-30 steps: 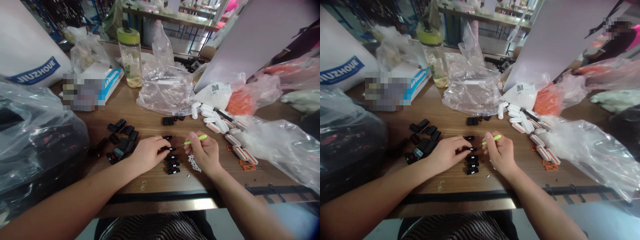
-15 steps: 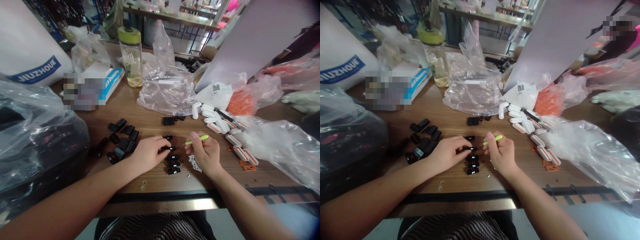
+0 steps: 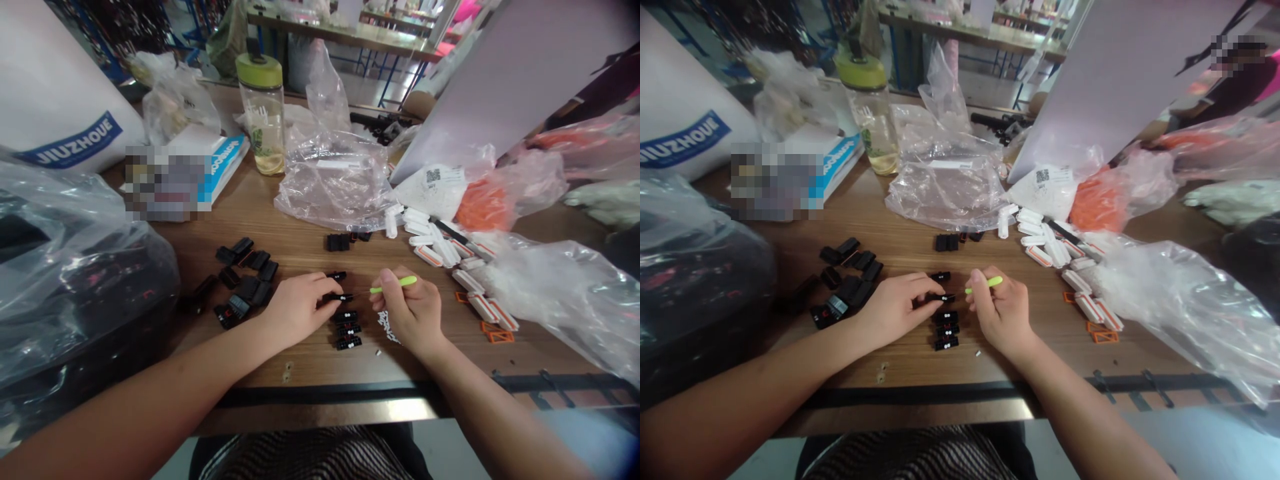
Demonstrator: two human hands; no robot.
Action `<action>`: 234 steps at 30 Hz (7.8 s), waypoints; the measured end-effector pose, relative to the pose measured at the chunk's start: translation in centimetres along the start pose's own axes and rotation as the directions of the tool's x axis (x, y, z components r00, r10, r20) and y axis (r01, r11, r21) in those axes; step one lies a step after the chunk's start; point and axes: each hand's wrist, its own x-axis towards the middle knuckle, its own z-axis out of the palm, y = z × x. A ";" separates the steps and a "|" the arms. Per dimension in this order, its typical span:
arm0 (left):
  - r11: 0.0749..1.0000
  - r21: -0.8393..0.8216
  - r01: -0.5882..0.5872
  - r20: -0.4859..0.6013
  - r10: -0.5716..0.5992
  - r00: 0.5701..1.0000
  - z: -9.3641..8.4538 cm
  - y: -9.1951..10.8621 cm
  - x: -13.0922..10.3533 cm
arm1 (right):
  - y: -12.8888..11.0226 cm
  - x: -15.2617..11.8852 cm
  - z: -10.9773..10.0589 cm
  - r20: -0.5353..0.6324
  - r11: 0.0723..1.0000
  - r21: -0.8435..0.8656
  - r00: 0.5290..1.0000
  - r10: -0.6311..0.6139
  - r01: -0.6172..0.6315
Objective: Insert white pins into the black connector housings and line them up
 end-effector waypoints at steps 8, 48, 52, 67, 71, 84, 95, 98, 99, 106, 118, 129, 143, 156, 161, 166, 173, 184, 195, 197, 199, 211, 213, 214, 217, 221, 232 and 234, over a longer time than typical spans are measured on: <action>1.000 0.005 0.013 0.001 -0.013 1.000 0.0 0.0 0.0 | -0.2 -0.2 -0.1 0.066 0.969 -0.199 0.988 -0.138 0.148; 0.957 0.288 0.045 -0.148 -0.001 0.989 -1.5 0.6 -0.2 | 0.3 0.4 -1.0 -0.182 0.995 -0.080 0.980 -0.079 0.065; 0.979 0.199 -0.039 -0.100 0.060 0.993 -1.7 1.7 -0.7 | 0.7 0.5 -1.0 -0.175 0.999 -0.023 0.983 -0.047 0.043; 0.983 0.181 0.036 0.076 -0.051 0.996 0.7 2.5 -0.8 | -0.5 0.3 -1.1 -0.139 0.993 -0.018 0.984 -0.115 0.113; 0.981 0.190 0.038 0.064 -0.051 0.997 1.6 2.9 -0.6 | -0.8 0.2 -1.3 -0.124 0.986 -0.071 0.980 -0.157 0.149; 0.992 0.067 0.105 -0.007 -0.105 0.994 0.7 1.7 -0.7 | -0.1 0.4 -0.3 0.040 0.988 0.129 0.996 0.077 -0.082; 0.993 0.028 0.113 -0.009 -0.113 0.994 0.8 1.7 -0.7 | -0.3 0.3 -0.1 0.018 0.990 0.129 0.998 0.054 -0.056; 0.993 0.024 0.119 -0.008 -0.119 0.993 0.7 1.7 -0.7 | -0.3 0.3 -0.1 0.029 0.990 0.124 0.998 0.056 -0.059; 0.993 0.024 0.117 -0.010 -0.117 0.993 0.7 1.7 -0.7 | -0.3 0.3 -0.1 0.029 0.991 0.119 0.998 0.055 -0.058; 0.995 0.019 0.103 -0.011 -0.103 0.995 0.8 1.7 -0.6 | -0.4 0.1 -0.1 0.049 0.998 0.049 0.998 0.030 -0.032; 0.995 0.006 0.103 -0.015 -0.103 0.995 0.8 1.5 -0.7 | -0.7 -0.5 -0.2 0.070 0.994 -0.086 0.996 -0.057 0.063; 0.994 -0.001 0.113 -0.022 -0.113 0.993 0.9 1.4 -0.7 | -0.7 -0.4 0.2 0.016 0.999 0.045 1.000 -0.010 0.009; 0.994 -0.006 0.110 -0.034 -0.110 0.993 1.1 1.3 -0.8 | -0.7 -0.4 0.2 0.028 0.998 0.048 0.999 -0.032 0.030; 0.993 0.019 0.120 -0.020 -0.119 0.993 0.9 1.5 -0.7 | -0.5 -0.4 0.2 0.090 0.998 -0.050 0.995 -0.045 0.049; 0.988 0.077 0.137 -0.008 -0.137 0.991 0.9 1.7 -0.7 | -1.3 -0.5 0.2 0.134 0.976 -0.137 0.979 -0.153 0.172; 0.968 0.204 0.146 0.010 -0.151 0.988 0.2 2.0 -0.6 | -1.4 -0.6 -0.5 0.041 0.972 -0.077 0.975 -0.220 0.223; 0.837 0.529 0.139 -0.080 -0.114 0.990 -2.2 2.6 -1.1 | -0.1 0.4 -1.4 -0.196 0.992 0.096 0.979 -0.056 0.076; 0.972 0.210 -0.106 0.158 0.074 0.985 2.9 5.5 -2.4 | -0.9 0.4 -1.7 -0.285 0.997 0.060 0.958 -0.035 0.054; 0.957 0.291 -0.005 0.059 -0.012 0.998 1.8 4.5 -1.7 | -1.0 1.3 -2.6 -0.318 0.972 0.227 0.948 0.011 0.065; 0.947 0.321 0.031 0.071 -0.056 0.996 1.3 4.7 -1.6 | -1.2 1.4 -3.2 -0.235 0.974 0.228 0.971 0.037 0.018; 0.939 0.339 0.065 0.082 -0.099 0.992 1.0 5.0 -1.7 | -1.5 1.2 -3.8 -0.079 0.982 0.185 0.996 0.052 -0.037; 0.990 0.134 0.053 -0.108 -0.039 0.993 3.0 4.0 -3.2 | -0.2 -2.5 -1.8 0.071 0.964 0.227 0.989 0.127 -0.140; 0.991 0.124 0.054 -0.113 -0.040 0.993 3.1 3.9 -3.2 | 0.1 -2.7 -1.5 0.061 0.967 0.218 0.991 0.119 -0.130; 0.991 0.120 0.056 -0.116 -0.042 0.992 3.1 3.9 -3.2 | 0.1 -2.8 -1.4 0.054 0.972 0.206 0.993 0.106 -0.115; 0.991 0.116 0.060 -0.114 -0.046 0.992 3.3 3.8 -3.3 | 0.0 -3.0 -1.5 0.027 0.986 0.152 0.998 0.061 -0.064; 0.992 0.108 0.062 -0.118 -0.049 0.992 3.3 3.7 -3.3 | -0.1 -3.1 -1.7 -0.024 0.995 0.095 0.999 0.032 -0.030; 0.991 0.106 0.079 -0.100 -0.068 0.993 3.2 3.9 -3.2 | 0.1 -3.1 -1.5 0.014 0.997 0.070 1.000 0.014 -0.015; 0.990 0.114 0.079 -0.099 -0.067 0.993 3.1 3.9 -3.2 | 0.2 -3.2 -1.5 0.020 0.999 0.053 1.000 -0.007 0.006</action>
